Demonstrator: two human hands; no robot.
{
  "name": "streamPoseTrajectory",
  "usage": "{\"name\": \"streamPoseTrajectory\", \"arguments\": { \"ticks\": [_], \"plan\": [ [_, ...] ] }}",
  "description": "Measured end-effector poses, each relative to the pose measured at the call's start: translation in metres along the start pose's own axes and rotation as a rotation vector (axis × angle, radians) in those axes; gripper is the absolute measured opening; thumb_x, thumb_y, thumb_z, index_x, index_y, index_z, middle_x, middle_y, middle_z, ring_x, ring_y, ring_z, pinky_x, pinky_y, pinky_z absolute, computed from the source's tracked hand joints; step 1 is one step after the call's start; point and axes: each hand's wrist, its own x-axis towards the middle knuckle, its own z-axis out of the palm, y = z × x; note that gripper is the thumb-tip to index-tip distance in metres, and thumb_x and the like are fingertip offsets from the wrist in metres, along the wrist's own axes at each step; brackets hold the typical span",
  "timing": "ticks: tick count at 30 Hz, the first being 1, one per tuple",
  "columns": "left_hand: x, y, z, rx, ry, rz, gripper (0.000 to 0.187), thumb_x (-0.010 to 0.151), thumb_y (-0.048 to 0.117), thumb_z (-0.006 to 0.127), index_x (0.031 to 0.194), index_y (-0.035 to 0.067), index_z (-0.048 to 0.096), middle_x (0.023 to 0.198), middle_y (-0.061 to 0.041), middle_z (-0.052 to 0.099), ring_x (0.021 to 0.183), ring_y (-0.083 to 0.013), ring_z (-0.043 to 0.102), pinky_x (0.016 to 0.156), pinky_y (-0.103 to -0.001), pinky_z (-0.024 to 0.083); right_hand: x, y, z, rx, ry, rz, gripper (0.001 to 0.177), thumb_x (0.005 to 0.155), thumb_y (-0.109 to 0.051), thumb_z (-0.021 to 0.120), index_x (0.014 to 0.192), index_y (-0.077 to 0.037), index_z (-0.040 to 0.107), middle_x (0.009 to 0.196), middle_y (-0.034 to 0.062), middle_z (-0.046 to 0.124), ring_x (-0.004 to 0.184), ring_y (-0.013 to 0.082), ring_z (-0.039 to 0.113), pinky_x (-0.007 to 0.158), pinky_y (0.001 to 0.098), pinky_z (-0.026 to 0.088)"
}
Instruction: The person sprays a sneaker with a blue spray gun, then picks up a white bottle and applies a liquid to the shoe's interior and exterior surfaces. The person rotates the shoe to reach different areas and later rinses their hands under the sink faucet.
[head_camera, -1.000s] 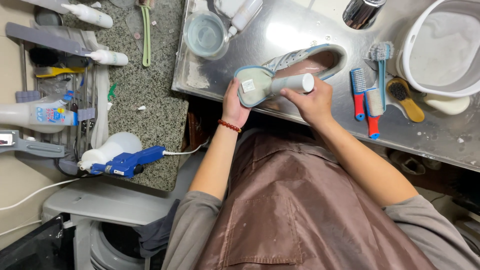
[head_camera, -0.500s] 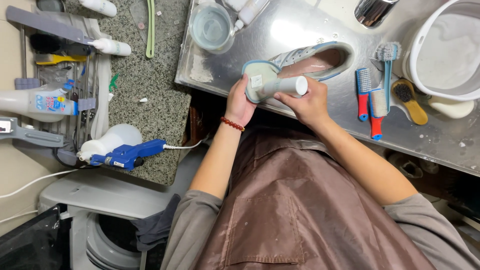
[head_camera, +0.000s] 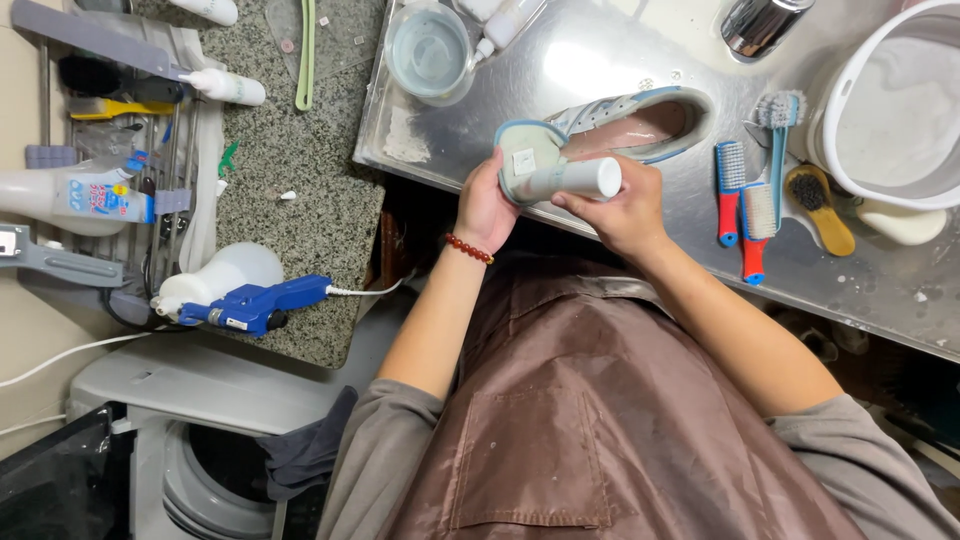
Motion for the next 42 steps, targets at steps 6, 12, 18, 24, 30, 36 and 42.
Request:
{"name": "streamPoseTrajectory", "arguments": {
  "ticks": [6, 12, 18, 24, 30, 36, 42],
  "plan": [
    [-0.001, -0.001, 0.005, 0.024, 0.003, 0.022, 0.045, 0.112, 0.032, 0.043, 0.135, -0.005, 0.056, 0.132, -0.016, 0.064, 0.122, -0.0259, 0.061, 0.108, -0.041, 0.047, 0.004, -0.004, 0.001, -0.09, 0.019, -0.03, 0.039, 0.081, -0.017, 0.094, 0.109, -0.001, 0.073, 0.098, 0.0094, 0.076, 0.087, 0.0141, 0.071, 0.08, 0.0291, 0.057],
    [0.0, 0.002, 0.013, 0.058, -0.004, 0.042, 0.045, 0.112, 0.03, 0.042, 0.134, -0.007, 0.054, 0.132, -0.018, 0.064, 0.123, -0.0275, 0.062, 0.108, -0.043, 0.048, -0.007, -0.009, -0.011, -0.145, -0.023, -0.075, 0.04, 0.079, -0.018, 0.094, 0.108, 0.0, 0.072, 0.097, 0.0097, 0.076, 0.087, 0.0145, 0.073, 0.079, 0.0291, 0.058],
    [0.0, 0.003, 0.015, 0.065, -0.018, 0.04, 0.048, 0.112, 0.032, 0.041, 0.135, -0.007, 0.054, 0.137, -0.019, 0.061, 0.128, -0.0277, 0.06, 0.111, -0.044, 0.046, -0.017, 0.01, -0.018, -0.02, 0.052, 0.072, 0.037, 0.082, -0.016, 0.09, 0.11, 0.001, 0.072, 0.098, 0.0077, 0.076, 0.089, 0.0148, 0.071, 0.082, 0.0299, 0.057],
    [-0.006, -0.003, 0.058, 0.318, -0.091, 0.145, 0.057, 0.111, 0.038, 0.041, 0.149, -0.004, 0.046, 0.145, -0.012, 0.057, 0.136, -0.0223, 0.052, 0.117, -0.04, 0.038, -0.05, 0.065, -0.062, 0.655, 0.357, 0.32, 0.026, 0.09, -0.013, 0.078, 0.112, -0.001, 0.07, 0.105, 0.0103, 0.074, 0.095, 0.0224, 0.072, 0.087, 0.0392, 0.059],
    [0.008, -0.026, 0.053, 1.017, -0.056, 0.542, 0.032, 0.097, 0.009, 0.066, 0.124, -0.007, 0.066, 0.129, -0.013, 0.064, 0.115, -0.0192, 0.067, 0.096, -0.034, 0.059, -0.096, 0.089, -0.12, 1.016, 0.577, 0.413, 0.036, 0.093, -0.022, 0.072, 0.123, -0.004, 0.061, 0.113, 0.0115, 0.071, 0.104, 0.0269, 0.068, 0.094, 0.0454, 0.055],
    [0.02, -0.014, -0.009, 0.908, 0.247, 0.389, 0.015, 0.095, 0.002, 0.075, 0.103, -0.01, 0.072, 0.086, -0.008, 0.073, 0.074, -0.0137, 0.066, 0.071, -0.028, 0.056, -0.125, 0.109, -0.131, 1.183, 0.702, 0.426, 0.042, 0.094, -0.026, 0.073, 0.127, -0.003, 0.061, 0.116, 0.0118, 0.069, 0.104, 0.0265, 0.067, 0.095, 0.0431, 0.053],
    [0.002, 0.02, 0.029, 1.691, 0.045, 0.613, 0.064, 0.073, 0.012, 0.085, 0.133, 0.004, 0.062, 0.129, -0.016, 0.062, 0.118, -0.0294, 0.062, 0.1, -0.038, 0.053, -0.114, 0.076, -0.121, 1.082, 0.647, 0.387, 0.038, 0.091, -0.018, 0.073, 0.124, -0.002, 0.061, 0.116, 0.0112, 0.068, 0.105, 0.0258, 0.066, 0.094, 0.0435, 0.054]
  ]
}}
